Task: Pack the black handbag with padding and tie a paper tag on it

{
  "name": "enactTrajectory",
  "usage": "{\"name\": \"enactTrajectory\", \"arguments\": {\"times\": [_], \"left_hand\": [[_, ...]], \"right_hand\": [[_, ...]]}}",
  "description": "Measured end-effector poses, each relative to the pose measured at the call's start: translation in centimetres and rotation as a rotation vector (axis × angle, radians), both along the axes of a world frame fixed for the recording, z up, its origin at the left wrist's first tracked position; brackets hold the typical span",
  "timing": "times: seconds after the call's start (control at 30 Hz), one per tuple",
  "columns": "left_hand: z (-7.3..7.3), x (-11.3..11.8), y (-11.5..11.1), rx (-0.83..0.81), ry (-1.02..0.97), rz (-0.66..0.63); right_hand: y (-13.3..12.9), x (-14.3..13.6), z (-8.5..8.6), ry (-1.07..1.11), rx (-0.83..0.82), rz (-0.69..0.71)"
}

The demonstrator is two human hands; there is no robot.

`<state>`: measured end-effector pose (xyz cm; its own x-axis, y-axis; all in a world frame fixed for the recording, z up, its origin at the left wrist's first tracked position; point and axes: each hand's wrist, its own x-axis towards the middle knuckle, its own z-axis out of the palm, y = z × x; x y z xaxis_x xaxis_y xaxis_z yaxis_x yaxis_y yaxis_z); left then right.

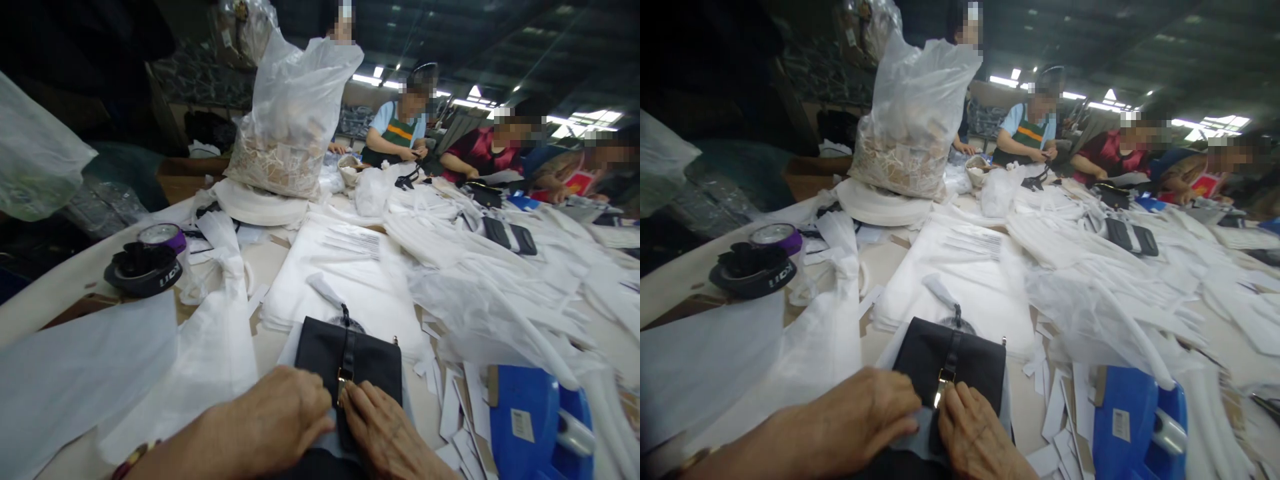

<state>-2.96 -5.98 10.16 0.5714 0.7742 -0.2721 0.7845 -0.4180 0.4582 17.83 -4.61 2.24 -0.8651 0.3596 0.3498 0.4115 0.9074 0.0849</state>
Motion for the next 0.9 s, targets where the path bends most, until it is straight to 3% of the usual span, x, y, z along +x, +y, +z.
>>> {"name": "enactTrajectory", "arguments": {"times": [0.07,0.17,0.33,0.5,0.63,0.8,0.9], "left_hand": [[-0.2,0.3,2.9,0.064,0.004,0.096],[-1.6,1.4,6.9,0.116,0.051,0.177],[-3.8,3.3,10.8,-0.066,0.161,0.065],[-4.0,3.8,12.8,-0.286,0.169,-0.022],[-3.9,4.9,14.1,-0.428,0.197,-0.073],[-3.7,6.8,14.4,-0.407,0.266,-0.085],[-4.0,7.5,13.8,-0.361,0.240,-0.014]], "right_hand": [[0.1,-0.2,-0.3,-0.022,-0.050,-0.008],[0.3,-0.5,-0.8,-0.019,-0.088,-0.014],[0.5,-1.0,-2.1,0.090,0.035,-0.049],[0.2,-1.5,-3.8,0.198,0.071,-0.134],[-0.1,-1.8,-4.1,0.207,0.066,-0.152],[-0.3,-1.9,-3.2,0.197,0.083,-0.128],[-0.5,-1.8,-2.5,0.220,0.082,-0.132]]}}
